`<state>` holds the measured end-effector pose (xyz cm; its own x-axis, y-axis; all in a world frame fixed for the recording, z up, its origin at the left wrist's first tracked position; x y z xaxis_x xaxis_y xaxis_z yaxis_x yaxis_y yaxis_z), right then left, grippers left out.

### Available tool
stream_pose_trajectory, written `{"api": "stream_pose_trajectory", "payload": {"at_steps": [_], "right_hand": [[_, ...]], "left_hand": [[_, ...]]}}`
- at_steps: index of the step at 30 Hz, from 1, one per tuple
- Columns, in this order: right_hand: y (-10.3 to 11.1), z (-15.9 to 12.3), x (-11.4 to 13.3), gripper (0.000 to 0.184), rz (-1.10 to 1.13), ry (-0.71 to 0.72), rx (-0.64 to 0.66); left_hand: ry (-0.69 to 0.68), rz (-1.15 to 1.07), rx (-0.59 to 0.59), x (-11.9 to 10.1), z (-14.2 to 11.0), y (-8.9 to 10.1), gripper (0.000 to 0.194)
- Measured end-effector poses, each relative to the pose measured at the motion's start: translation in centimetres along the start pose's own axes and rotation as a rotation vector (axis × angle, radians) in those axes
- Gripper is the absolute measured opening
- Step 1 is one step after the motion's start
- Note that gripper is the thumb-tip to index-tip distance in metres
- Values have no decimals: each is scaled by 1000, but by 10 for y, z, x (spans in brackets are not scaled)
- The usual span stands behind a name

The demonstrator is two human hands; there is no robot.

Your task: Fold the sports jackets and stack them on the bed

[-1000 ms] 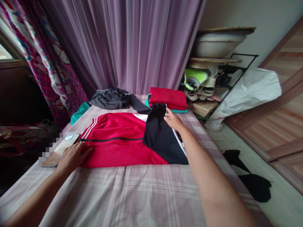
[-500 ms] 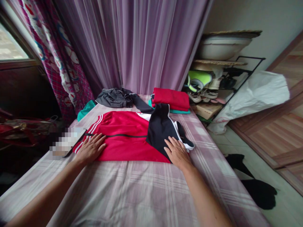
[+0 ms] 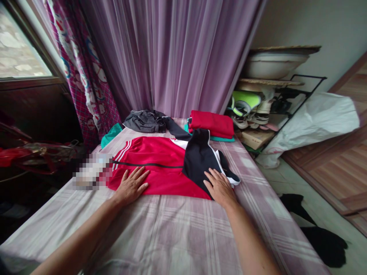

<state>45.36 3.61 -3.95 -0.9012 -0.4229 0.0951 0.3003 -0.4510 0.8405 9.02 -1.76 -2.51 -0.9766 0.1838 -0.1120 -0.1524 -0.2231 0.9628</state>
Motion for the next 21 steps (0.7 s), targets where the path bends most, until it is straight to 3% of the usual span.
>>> {"api": "stream_pose_trajectory", "payload": {"at_steps": [5, 9, 16, 21], "right_hand": [[2, 1, 2, 42, 4, 0, -14], [6, 1, 7, 42, 7, 0, -20], [8, 0, 9, 42, 15, -6, -48], [29, 5, 18, 41, 32, 6, -153]], "left_hand": [[27, -50, 31, 4, 10, 12, 48], [0, -93, -13, -10, 31, 27, 43], [-141, -90, -46, -68, 87, 36, 40], [-281, -129, -42, -120, 89, 14, 42]]}}
Point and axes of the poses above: each hand's wrist, its own z-axis towards the middle knuckle, its own y-axis out of the back of the hand, x = y × z, the point moved 8 cm from there along z, towards the middle knuckle, and after that the axes turned 9 degrees about -x, right-handed, at the moved point
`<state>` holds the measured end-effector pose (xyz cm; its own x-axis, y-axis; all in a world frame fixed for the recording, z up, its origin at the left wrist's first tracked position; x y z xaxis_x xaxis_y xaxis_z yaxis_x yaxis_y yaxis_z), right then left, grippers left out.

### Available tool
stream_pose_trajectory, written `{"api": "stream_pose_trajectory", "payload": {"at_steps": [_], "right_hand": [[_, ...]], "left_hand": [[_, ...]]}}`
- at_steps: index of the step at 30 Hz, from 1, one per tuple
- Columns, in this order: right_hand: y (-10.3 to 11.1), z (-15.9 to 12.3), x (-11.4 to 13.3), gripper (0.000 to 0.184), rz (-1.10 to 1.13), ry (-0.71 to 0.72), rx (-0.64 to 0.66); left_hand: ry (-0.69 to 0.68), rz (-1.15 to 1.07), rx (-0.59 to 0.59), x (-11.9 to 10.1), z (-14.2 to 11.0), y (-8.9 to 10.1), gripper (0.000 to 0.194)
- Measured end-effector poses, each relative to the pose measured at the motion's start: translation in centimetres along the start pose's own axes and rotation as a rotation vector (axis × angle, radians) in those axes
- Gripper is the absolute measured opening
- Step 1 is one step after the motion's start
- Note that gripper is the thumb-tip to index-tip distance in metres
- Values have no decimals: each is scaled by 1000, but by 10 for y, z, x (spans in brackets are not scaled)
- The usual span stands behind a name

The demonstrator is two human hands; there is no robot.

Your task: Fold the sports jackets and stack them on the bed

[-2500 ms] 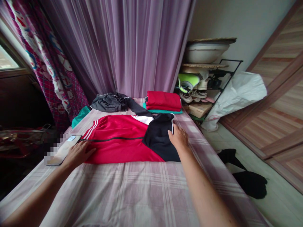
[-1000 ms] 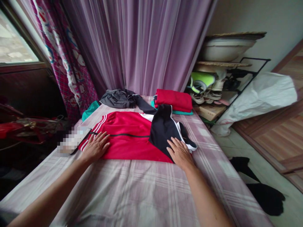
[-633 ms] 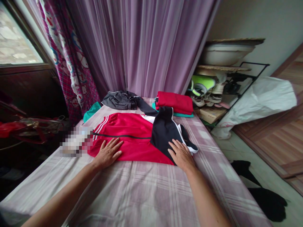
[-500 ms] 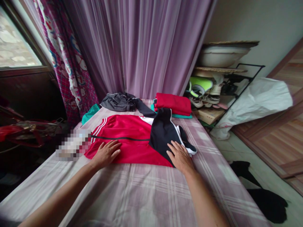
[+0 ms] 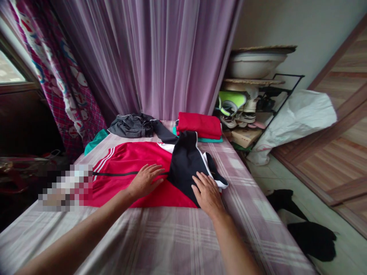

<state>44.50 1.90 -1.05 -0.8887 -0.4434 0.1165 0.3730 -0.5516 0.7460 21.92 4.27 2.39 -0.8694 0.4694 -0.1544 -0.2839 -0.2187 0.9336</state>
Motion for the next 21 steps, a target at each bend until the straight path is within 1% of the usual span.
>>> {"api": "stream_pose_trajectory", "payload": {"at_steps": [2, 3, 5, 7, 9, 10, 12, 14, 16, 18, 21], "right_hand": [[7, 4, 15, 40, 22, 22, -25], [8, 5, 25, 40, 38, 38, -10], [2, 5, 46, 41, 70, 67, 81], [-10, 1, 57, 43, 78, 62, 214], [-20, -4, 53, 46, 47, 14, 322], [-23, -7, 46, 48, 23, -18, 357], [-26, -12, 26, 50, -27, -79, 385], [-27, -16, 8, 50, -64, -115, 371], [-27, -18, -3, 49, -89, -120, 339], [-26, -17, -4, 48, -104, -112, 310], [-21, -8, 7, 47, -112, -130, 251]], "left_hand": [[-48, -22, -9, -15, -7, -18, 47], [-62, -29, -17, -20, -12, -27, 49], [-72, -35, -33, -25, -20, -40, 54], [-78, -30, -39, -26, -24, -47, 56], [-81, -22, -42, -25, -25, -49, 56], [-79, -21, -44, -24, -25, -48, 56], [-74, -22, -49, -23, -24, -47, 55], [-71, -28, -51, -24, -24, -47, 55], [-69, -31, -57, -25, -24, -48, 55], [-68, -28, -65, -25, -25, -49, 55], [-70, -22, -57, -26, -25, -50, 56]]}}
Point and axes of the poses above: each hand's wrist, its own z-axis towards the middle knuckle, its own y-axis out of the back of the hand, x = y × z, the point moved 8 cm from there along z, towards the middle knuckle, and after that the axes turned 9 degrees about -x, right-handed, at the moved point
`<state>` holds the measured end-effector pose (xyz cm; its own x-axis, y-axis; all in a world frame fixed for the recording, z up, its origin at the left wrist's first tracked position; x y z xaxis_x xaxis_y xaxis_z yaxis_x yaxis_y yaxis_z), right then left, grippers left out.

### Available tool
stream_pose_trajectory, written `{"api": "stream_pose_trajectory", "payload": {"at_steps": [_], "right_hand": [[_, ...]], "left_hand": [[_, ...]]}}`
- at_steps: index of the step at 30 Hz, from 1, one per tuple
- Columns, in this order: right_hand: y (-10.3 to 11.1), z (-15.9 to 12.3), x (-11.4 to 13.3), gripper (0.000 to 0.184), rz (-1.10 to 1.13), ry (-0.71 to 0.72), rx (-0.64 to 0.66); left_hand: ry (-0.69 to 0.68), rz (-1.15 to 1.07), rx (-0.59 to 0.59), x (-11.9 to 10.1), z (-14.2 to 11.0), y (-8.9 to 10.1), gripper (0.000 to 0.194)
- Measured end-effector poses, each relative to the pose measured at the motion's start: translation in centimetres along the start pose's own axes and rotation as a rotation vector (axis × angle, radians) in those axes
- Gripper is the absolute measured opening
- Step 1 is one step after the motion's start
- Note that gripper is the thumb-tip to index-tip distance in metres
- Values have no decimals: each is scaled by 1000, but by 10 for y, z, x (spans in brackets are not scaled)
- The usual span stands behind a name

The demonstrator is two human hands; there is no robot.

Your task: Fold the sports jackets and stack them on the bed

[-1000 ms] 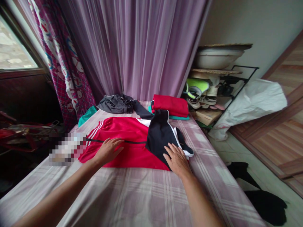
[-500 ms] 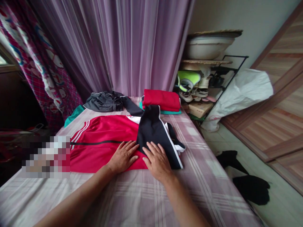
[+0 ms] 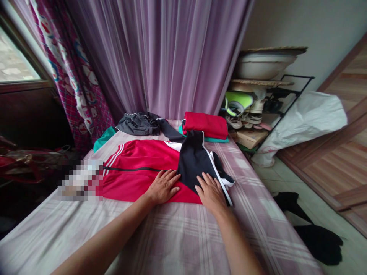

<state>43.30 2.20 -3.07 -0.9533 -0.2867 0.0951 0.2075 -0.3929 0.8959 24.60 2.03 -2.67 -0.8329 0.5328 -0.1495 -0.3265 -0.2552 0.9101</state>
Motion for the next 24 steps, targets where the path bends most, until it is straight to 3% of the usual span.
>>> {"api": "stream_pose_trajectory", "payload": {"at_steps": [3, 6, 10, 14, 17, 24], "right_hand": [[12, 7, 21, 47, 26, -28, -69], [8, 8, 39, 48, 15, -38, -17], [-7, 2, 41, 48, -75, -89, 106], [-11, -1, 38, 49, -96, -89, 121], [-9, 0, 38, 48, -83, -89, 96], [-7, -1, 39, 47, -56, -77, 33]], "left_hand": [[10, -10, 20, 0, 1, 0, 60], [22, -29, 40, -1, 3, 1, 64], [15, -27, 60, -4, 2, 10, 64], [-14, 4, 9, 2, -17, 33, 60], [37, 62, 13, 28, -49, 48, 62], [228, 162, 14, 121, -130, 75, 58]]}}
Point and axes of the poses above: each hand's wrist, its own z-axis towards the middle knuckle, its own y-axis out of the back of the hand, x = y × z, the point moved 8 cm from there along z, towards the middle knuckle, and after that the axes turned 9 degrees about -x, right-handed, at the moved point
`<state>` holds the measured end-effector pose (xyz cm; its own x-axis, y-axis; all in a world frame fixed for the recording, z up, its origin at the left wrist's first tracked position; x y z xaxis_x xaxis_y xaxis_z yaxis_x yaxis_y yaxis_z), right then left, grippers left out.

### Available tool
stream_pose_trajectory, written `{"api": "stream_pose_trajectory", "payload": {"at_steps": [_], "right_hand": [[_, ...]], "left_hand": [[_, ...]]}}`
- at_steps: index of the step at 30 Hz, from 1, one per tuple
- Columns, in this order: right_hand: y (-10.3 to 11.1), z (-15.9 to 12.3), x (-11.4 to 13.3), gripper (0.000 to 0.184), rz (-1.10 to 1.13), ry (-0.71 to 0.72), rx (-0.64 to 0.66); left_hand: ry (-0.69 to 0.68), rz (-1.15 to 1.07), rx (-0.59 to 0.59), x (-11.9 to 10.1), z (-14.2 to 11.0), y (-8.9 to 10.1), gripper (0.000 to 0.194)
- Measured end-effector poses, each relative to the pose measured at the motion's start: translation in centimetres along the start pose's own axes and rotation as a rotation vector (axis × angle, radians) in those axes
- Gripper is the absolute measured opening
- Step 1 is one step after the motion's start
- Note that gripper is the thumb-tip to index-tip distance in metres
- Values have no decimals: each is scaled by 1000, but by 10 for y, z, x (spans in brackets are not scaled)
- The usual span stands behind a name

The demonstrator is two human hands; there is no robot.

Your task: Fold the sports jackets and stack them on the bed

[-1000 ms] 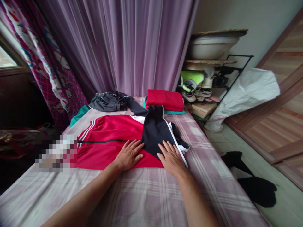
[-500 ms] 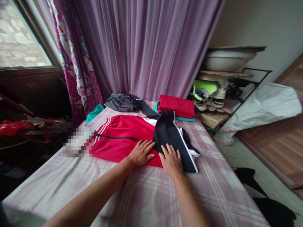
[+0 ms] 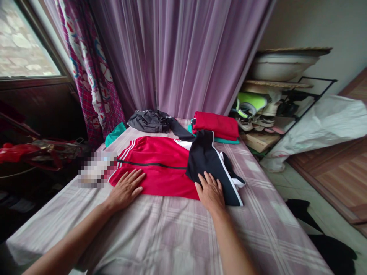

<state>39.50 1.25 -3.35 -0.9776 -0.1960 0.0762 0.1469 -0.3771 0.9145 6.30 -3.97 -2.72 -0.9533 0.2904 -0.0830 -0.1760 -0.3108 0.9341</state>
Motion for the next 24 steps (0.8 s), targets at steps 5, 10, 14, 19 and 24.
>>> {"api": "stream_pose_trajectory", "payload": {"at_steps": [5, 10, 14, 19, 24], "right_hand": [[2, -1, 0, 46, 6, 4, -22], [-1, -1, -4, 45, 13, 9, -42], [-8, -1, -8, 45, 40, 45, -51], [-11, -1, -11, 45, 55, 51, -62], [-10, -1, -10, 45, 71, 44, -71]], "left_hand": [[119, -18, -45, 21, 5, 14, 50], [90, -68, -30, -6, 40, 32, 40], [-4, -69, 23, -33, 69, 29, 33], [-48, -115, 153, -39, 90, 12, 24], [-44, -294, 241, -32, 93, 10, 21]]}}
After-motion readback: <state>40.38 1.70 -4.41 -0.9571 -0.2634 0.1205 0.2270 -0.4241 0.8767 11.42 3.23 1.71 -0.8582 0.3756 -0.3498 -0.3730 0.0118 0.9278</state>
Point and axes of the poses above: each hand's wrist, its own z-axis towards the middle knuckle, its own y-axis out of the back of the hand, x = y × z, the point moved 8 cm from there along z, towards the middle knuckle, and after that the axes turned 9 degrees about -x, right-handed, at the moved point
